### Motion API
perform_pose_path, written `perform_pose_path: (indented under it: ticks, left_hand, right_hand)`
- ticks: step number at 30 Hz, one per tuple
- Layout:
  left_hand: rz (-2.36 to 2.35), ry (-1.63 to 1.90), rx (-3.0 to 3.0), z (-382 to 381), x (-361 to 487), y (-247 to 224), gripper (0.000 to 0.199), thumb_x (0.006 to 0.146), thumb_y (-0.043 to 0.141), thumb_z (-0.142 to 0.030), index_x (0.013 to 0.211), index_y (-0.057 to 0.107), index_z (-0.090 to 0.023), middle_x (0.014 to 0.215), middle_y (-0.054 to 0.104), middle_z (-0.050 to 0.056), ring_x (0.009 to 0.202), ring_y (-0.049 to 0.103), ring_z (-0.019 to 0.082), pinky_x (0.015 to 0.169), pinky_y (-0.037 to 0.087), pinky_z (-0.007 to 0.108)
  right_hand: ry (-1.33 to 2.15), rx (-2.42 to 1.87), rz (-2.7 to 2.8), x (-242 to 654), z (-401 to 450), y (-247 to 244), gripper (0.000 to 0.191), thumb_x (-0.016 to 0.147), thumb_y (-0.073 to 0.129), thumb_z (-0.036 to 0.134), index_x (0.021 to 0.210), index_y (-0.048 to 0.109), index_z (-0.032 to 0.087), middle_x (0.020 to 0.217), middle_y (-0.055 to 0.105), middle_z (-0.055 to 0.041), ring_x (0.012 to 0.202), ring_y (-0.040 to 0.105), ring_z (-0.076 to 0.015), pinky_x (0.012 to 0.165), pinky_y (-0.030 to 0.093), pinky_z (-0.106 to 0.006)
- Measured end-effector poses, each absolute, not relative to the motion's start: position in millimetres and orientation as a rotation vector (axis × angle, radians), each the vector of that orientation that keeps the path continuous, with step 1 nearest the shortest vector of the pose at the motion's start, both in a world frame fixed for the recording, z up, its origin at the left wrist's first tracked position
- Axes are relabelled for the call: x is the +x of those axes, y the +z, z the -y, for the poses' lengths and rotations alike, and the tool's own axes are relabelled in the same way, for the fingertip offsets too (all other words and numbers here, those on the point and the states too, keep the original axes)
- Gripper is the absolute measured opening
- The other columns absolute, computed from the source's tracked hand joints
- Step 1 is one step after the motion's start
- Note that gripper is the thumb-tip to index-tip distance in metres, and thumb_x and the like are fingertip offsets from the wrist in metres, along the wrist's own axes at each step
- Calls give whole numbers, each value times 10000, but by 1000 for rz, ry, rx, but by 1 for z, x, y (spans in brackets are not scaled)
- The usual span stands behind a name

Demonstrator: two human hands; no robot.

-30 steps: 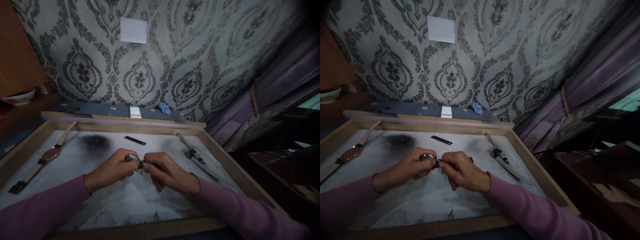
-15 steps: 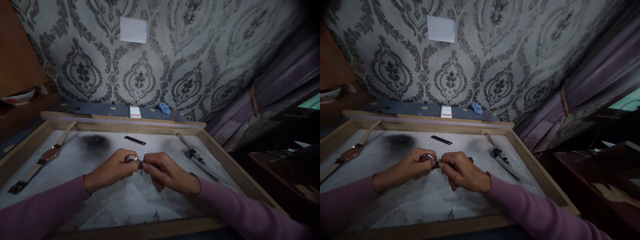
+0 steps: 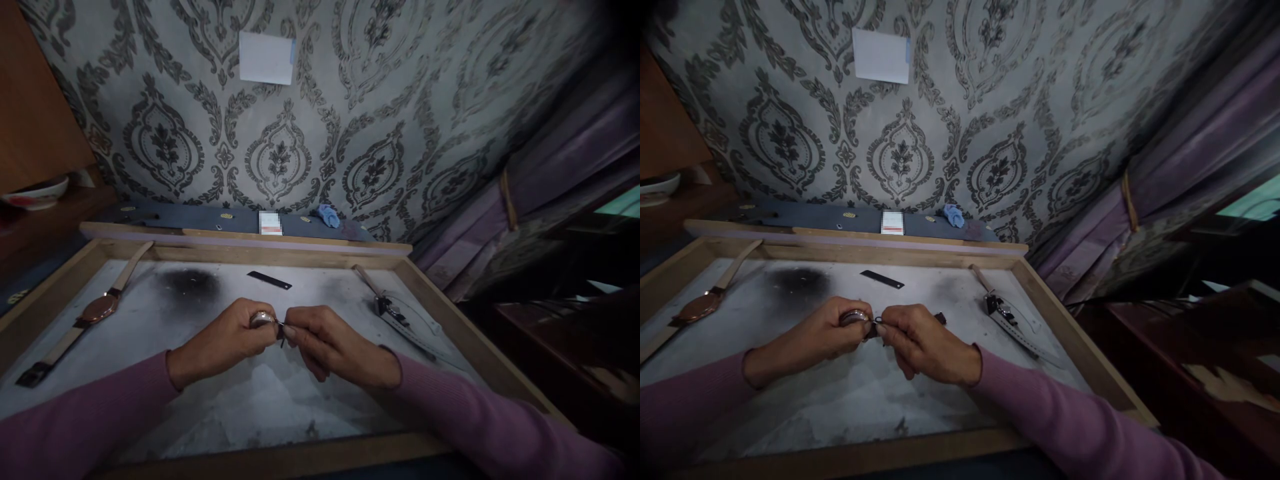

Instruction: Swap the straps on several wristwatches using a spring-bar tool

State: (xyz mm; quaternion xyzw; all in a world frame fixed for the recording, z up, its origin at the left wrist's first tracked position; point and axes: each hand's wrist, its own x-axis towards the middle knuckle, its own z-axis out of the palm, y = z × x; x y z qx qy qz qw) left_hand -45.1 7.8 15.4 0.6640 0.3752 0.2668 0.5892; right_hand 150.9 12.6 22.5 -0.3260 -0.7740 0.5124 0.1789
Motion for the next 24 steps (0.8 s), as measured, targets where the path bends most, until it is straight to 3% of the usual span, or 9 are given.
perform_pose_path:
  ticks: [7, 24]
  left_hand:
    - [-892, 610, 1629, -9, -44, 15, 178, 742, 455, -193, 587, 367, -198, 557, 266, -86, 519, 218, 78, 460, 188, 231]
    - [-961, 561, 1839, -8, -47, 20, 118, 693, 452, -131, 598, 413, -189, 574, 305, -79, 543, 245, 91, 485, 227, 222]
  right_hand:
    - [1409, -921, 2191, 150, -11, 25, 403, 948, 479, 476, 667, 415, 194, 434, 397, 84, 344, 398, -54, 374, 316, -164]
    - [1850, -863, 1973, 153, -17, 18, 391, 919, 498, 504, 716, 485, 170, 382, 420, 101, 314, 361, -39, 361, 291, -143]
